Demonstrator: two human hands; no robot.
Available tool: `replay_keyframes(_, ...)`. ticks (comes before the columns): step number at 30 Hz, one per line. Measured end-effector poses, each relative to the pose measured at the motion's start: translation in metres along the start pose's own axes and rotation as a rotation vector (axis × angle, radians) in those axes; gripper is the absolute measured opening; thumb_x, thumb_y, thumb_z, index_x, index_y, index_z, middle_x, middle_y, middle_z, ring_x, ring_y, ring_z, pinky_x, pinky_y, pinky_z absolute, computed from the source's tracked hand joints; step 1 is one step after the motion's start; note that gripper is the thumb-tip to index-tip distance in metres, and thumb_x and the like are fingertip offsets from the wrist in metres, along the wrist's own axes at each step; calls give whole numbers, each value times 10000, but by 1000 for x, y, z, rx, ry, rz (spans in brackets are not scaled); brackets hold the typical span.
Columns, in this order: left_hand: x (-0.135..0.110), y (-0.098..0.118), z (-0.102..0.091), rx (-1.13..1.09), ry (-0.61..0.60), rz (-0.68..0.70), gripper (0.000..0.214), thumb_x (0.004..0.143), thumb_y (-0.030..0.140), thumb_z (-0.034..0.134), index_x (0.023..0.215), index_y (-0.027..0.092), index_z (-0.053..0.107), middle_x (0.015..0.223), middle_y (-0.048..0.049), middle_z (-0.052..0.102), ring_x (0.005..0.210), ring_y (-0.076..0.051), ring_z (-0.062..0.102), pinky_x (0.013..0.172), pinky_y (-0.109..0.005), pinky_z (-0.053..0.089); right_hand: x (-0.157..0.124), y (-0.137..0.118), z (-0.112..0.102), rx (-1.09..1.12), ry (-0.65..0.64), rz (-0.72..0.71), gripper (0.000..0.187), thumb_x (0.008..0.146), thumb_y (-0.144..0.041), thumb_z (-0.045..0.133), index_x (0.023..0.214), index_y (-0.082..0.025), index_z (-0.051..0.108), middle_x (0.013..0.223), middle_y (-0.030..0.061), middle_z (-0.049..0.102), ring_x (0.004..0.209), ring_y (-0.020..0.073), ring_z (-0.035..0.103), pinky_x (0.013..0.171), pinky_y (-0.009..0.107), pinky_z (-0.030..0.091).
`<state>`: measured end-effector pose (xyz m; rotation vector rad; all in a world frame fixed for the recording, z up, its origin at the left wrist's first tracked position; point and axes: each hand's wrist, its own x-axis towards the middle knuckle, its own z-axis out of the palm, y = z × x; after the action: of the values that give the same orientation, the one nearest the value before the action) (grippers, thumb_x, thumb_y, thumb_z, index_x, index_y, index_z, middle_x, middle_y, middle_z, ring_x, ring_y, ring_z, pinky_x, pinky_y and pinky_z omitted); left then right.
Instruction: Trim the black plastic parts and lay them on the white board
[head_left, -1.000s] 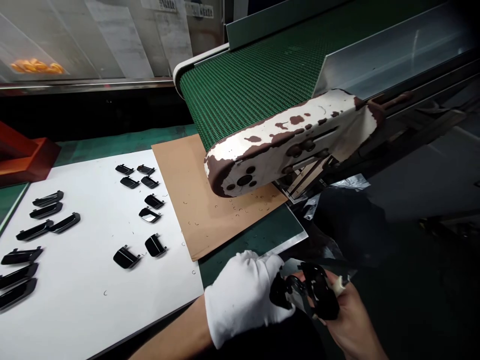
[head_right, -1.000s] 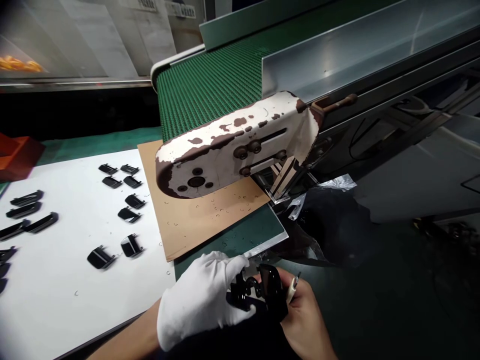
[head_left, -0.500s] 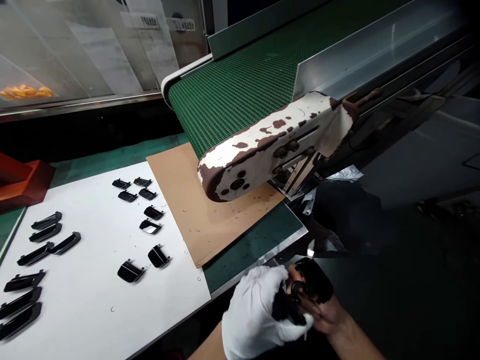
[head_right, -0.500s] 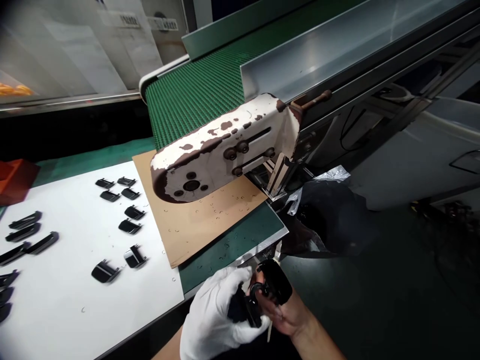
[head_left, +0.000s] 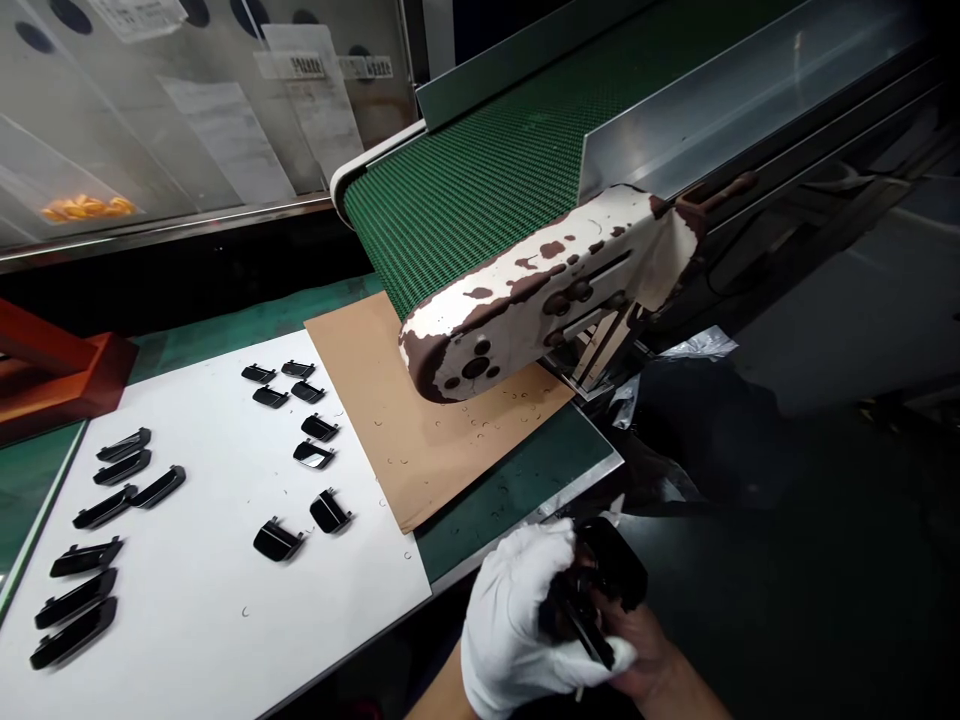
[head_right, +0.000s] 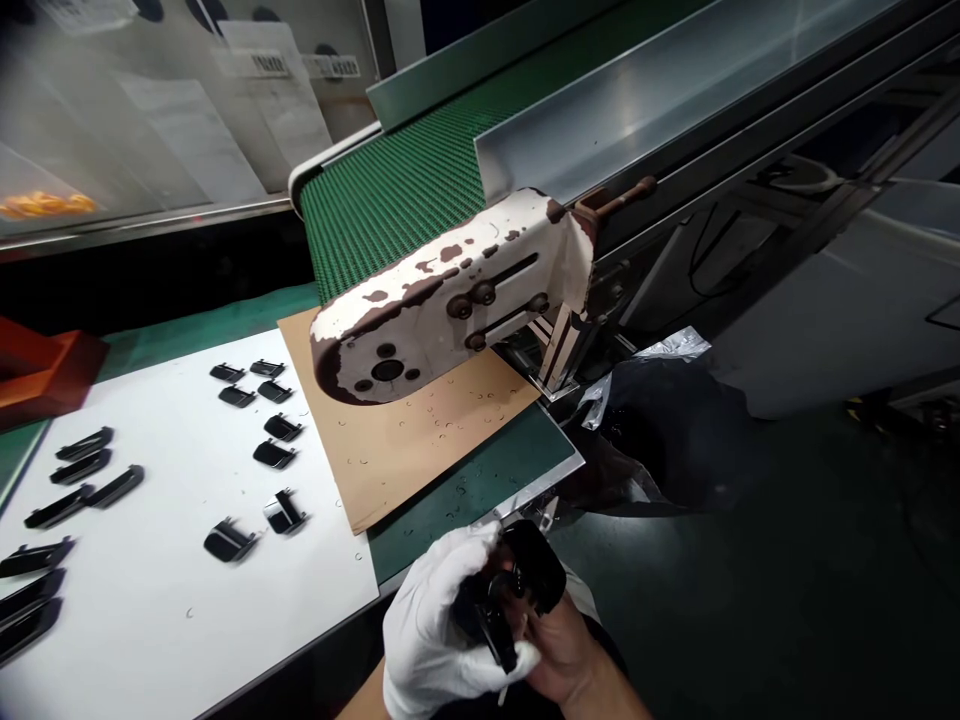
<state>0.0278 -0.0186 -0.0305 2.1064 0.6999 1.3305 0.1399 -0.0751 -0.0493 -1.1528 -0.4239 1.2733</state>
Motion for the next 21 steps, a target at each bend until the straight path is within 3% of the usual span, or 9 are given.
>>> replay_keyframes(3,3,-1,-4,72,-78,-26,530,795,522,643,1199,206,510,972,-93,739,873,-254,721,752,-347,588,3,-15,-9,-42,-49,-16,433,627,-626,767,666,-201,693,493,-47,451,372,60,270,345,204,266)
replay_keyframes(6,11,-2,-11,120,-289,-112,470,713,458,724,1073,215,546,866,-32,734,742,-226,706,691,-330,562,2,-39,-18,-139,-104,-75,355,621,-487,829,587,-179,656,578,-23,466,489,98,363,442,235,326)
replay_keyframes(9,26,-1,-19,91,-587,-220,263,744,373,702,873,220,532,749,23,674,650,-165,667,629,-258,520,-1,-59,-20,-427,-154,-195,289,736,-368,766,570,-190,610,641,-3,499,590,144,445,532,267,353)
replay_keyframes(11,34,0,-22,101,-700,-267,187,752,298,664,802,217,502,703,33,629,621,-147,643,577,-224,490,-4,-64,-16,-685,-161,-272,275,847,-341,642,611,-210,588,653,-3,509,583,149,469,531,271,356)
replay_keyframes(16,33,1,-12,204,-811,-307,157,688,156,626,818,198,548,753,-7,663,680,-194,660,637,-260,515,-11,-60,-7,-994,-144,-316,257,910,-304,529,670,-230,582,667,-2,559,566,143,526,506,243,394)
replay_keyframes(21,39,-7,-16,337,-819,-368,220,706,257,672,896,201,578,796,-23,682,753,-223,661,705,-296,533,-14,-64,-33,-900,-37,-361,218,894,-316,545,699,-226,586,739,17,559,619,161,547,528,247,431)
